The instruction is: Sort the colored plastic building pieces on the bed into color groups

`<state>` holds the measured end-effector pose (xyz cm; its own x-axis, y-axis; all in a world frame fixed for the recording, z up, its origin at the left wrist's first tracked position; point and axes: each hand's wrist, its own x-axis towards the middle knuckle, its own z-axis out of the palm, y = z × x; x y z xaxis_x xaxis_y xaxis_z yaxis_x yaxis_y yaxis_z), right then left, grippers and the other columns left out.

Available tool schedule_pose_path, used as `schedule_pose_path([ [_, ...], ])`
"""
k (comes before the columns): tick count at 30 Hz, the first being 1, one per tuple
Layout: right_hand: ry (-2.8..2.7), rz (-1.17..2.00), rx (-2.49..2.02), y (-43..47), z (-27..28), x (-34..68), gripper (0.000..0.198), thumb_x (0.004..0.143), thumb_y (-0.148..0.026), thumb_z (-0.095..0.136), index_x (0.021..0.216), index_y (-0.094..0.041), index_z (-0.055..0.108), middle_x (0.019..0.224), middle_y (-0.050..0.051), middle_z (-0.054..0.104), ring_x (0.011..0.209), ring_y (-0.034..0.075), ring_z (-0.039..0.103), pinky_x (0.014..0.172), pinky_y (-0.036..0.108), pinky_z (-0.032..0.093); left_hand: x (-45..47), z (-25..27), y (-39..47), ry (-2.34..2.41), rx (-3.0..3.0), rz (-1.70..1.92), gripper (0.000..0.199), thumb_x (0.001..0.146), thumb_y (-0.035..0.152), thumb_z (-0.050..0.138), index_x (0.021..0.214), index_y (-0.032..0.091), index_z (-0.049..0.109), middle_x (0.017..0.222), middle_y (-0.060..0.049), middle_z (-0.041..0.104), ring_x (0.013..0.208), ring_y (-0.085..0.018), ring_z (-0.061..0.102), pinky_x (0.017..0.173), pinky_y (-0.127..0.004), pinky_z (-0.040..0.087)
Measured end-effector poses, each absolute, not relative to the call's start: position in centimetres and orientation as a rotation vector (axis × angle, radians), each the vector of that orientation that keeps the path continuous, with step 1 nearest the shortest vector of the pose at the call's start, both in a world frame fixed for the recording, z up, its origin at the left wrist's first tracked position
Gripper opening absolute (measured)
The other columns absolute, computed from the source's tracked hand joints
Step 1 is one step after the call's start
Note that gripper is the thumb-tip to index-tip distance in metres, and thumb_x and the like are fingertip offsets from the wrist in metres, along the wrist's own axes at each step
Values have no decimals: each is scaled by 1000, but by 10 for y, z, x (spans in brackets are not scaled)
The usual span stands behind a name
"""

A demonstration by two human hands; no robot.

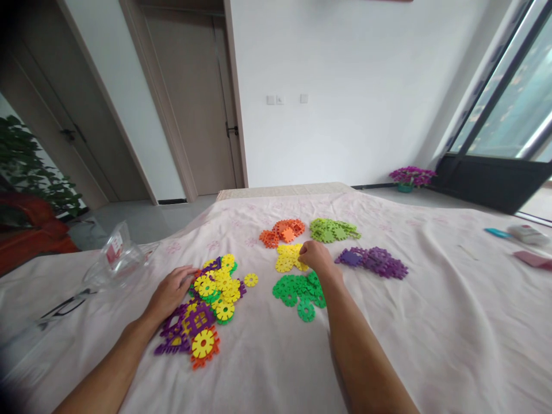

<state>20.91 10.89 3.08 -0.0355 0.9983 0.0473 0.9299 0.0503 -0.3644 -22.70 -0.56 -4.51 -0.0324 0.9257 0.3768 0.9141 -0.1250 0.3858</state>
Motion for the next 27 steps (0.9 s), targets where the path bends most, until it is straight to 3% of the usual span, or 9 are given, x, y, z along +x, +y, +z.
schedule_pose_path([
  [4, -2120, 264, -1806, 102, 36, 188, 16, 72, -20, 67, 86, -21, 74, 88, 3, 73, 82, 17, 64, 64, 24, 37, -227, -46, -5, 2069, 2166, 873, 38, 93, 36, 40, 115, 20, 67, 128, -8, 62, 120, -23, 56, 107, -41, 41],
  [10, -2346, 513, -1378, 77, 35, 134, 14, 75, -19, 66, 86, -21, 74, 81, 0, 72, 73, 13, 63, 62, 22, 38, -227, -45, -5, 2053, 2173, 889, 39, 92, 37, 40, 115, 20, 68, 127, -9, 62, 119, -23, 56, 107, -41, 41],
  [16, -2497, 524, -1275, 55, 28, 105, 37, 74, -35, 75, 108, -22, 72, 98, 5, 69, 81, 17, 61, 68, 24, 41, -226, -44, -6, 2068, 2151, 885, 39, 93, 38, 40, 116, 21, 67, 127, -8, 62, 120, -23, 56, 107, -41, 41],
  [22, -2534, 530, -1293, 53, 23, 99, 35, 69, -33, 79, 101, -22, 72, 100, 4, 66, 83, 16, 60, 68, 24, 38, -226, -44, -6, 2063, 2158, 881, 39, 93, 37, 39, 115, 21, 67, 127, -8, 62, 120, -23, 56, 107, -40, 41],
  [27, -2493, 589, -1282, 53, 22, 97, 31, 70, -28, 77, 99, -22, 69, 89, 0, 70, 75, 14, 59, 60, 22, 34, -226, -44, -7, 2057, 2175, 880, 39, 93, 36, 38, 115, 20, 67, 127, -9, 62, 120, -23, 55, 107, -40, 41],
])
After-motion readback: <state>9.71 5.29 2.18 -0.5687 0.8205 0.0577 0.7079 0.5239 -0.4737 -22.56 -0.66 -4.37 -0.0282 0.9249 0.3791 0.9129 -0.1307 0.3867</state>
